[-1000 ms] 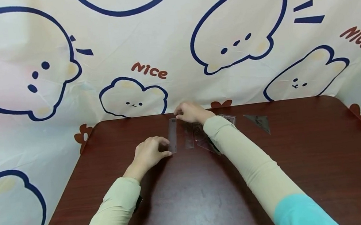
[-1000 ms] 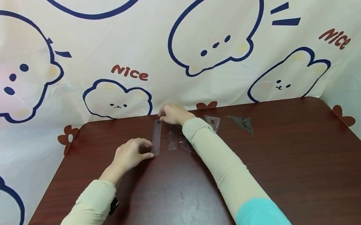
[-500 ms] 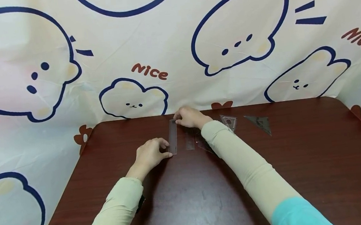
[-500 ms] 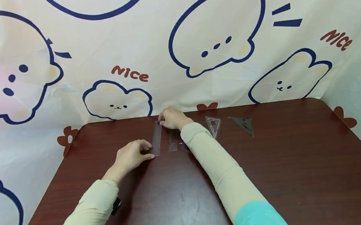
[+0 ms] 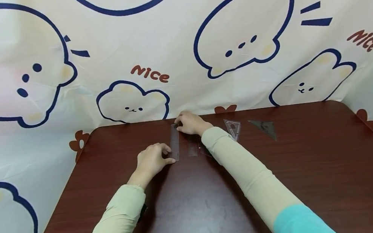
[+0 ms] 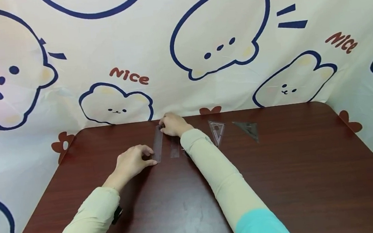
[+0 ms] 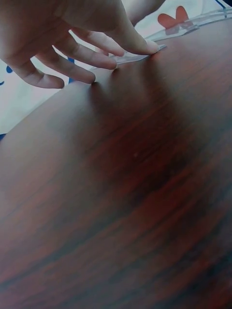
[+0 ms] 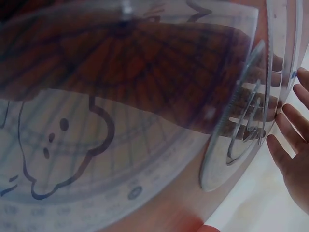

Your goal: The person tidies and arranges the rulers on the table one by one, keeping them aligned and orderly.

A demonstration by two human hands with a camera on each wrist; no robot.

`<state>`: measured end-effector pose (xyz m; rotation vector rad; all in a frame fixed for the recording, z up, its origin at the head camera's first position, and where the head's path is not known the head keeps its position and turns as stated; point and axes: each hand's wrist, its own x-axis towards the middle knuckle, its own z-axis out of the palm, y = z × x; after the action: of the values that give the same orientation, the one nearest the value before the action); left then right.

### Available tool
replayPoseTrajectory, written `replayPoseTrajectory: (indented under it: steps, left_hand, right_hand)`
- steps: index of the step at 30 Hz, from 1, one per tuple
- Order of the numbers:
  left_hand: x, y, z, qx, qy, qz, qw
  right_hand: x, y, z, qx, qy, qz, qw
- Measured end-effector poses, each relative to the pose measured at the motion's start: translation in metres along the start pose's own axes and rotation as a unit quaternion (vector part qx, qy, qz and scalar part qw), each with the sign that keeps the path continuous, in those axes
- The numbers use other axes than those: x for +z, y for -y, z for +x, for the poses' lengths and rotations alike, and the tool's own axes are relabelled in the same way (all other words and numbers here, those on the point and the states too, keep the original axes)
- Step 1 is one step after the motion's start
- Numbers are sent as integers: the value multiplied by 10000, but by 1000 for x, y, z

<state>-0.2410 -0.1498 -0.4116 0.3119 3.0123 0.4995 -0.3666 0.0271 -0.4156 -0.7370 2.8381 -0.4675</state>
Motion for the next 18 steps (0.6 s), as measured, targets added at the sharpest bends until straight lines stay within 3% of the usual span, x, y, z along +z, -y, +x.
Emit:
replayPoseTrajectory:
  steps: [9,18]
  left_hand:
    - [0,1,0,46,-42,-21,10000]
    - [0,1,-1,3,-112,-61,9999]
  right_hand:
    - [4,1,5,53,-20,-209,9998]
    - [5,3,3,266,-96,284,9992]
